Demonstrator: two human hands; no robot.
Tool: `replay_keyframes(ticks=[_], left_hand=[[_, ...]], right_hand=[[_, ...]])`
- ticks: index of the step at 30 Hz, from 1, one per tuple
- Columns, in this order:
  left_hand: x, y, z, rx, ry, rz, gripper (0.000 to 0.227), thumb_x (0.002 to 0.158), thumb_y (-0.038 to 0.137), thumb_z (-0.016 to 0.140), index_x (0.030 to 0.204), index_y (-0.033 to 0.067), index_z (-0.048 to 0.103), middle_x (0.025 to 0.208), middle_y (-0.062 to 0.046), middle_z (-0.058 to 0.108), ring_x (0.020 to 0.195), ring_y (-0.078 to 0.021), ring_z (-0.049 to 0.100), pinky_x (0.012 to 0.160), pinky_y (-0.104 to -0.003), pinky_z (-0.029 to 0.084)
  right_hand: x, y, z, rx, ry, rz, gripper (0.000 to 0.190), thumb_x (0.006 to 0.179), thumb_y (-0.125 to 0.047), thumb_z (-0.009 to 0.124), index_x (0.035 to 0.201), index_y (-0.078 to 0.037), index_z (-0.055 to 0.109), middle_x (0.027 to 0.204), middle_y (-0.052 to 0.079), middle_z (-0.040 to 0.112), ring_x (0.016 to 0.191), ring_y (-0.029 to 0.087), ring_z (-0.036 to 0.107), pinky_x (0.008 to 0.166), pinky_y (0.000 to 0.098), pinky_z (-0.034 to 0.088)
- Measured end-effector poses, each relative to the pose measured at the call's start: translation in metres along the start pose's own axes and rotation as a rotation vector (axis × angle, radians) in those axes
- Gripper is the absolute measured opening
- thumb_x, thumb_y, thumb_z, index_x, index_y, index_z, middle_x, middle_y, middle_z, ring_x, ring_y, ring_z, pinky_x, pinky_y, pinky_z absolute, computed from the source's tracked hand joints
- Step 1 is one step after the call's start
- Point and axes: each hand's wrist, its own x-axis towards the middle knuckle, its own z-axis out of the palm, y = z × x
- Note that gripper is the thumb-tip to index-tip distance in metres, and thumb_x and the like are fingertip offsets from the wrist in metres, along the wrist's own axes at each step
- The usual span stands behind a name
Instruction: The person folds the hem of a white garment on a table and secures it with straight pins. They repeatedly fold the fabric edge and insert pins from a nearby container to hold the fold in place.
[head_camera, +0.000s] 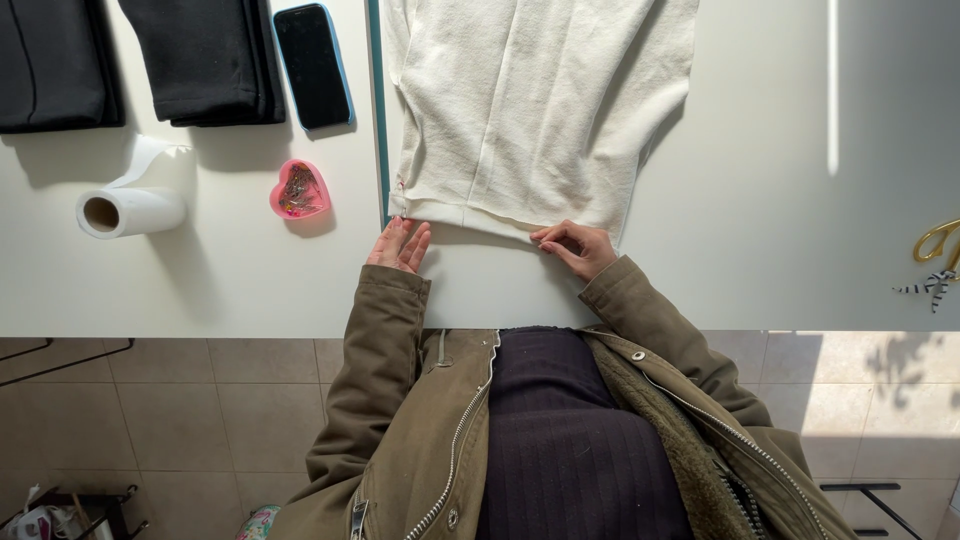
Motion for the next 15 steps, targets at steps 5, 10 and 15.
replay_keyframes(ticks=[5,10,15], left_hand=[[0.014,-0.004,0.010,-0.024,0.002,-0.088,0.052,0.094,0.024,0.074,0.133,-0.0040,0.055,0.125,-0.017,0.063,0.113,-0.0311,0.070,0.099,-0.039,0.062],[0.045,-0.015,0.013,-0.053,0.042,-0.049,0.055,0.089,0.025,0.078,0.133,-0.0027,0.060,0.126,-0.017,0.068,0.114,-0.0255,0.069,0.102,-0.039,0.060],[0.050,-0.021,0.013,-0.184,0.083,0.070,0.055,0.085,0.020,0.081,0.131,-0.0015,0.061,0.124,-0.014,0.070,0.114,-0.0226,0.069,0.105,-0.039,0.058]], right_hand=[[-0.001,-0.002,-0.001,-0.035,0.004,-0.018,0.009,0.096,-0.007,0.070,0.104,-0.002,0.070,0.115,0.011,0.077,0.111,0.019,0.073,0.097,0.0326,0.062],[-0.003,-0.002,0.001,-0.036,0.001,-0.052,0.007,0.096,-0.005,0.070,0.102,-0.002,0.069,0.116,0.012,0.076,0.111,0.019,0.073,0.096,0.0327,0.063],[-0.004,-0.009,0.000,-0.090,0.013,-0.048,0.008,0.095,-0.004,0.070,0.103,-0.001,0.069,0.117,0.012,0.076,0.110,0.019,0.073,0.096,0.0326,0.062]])
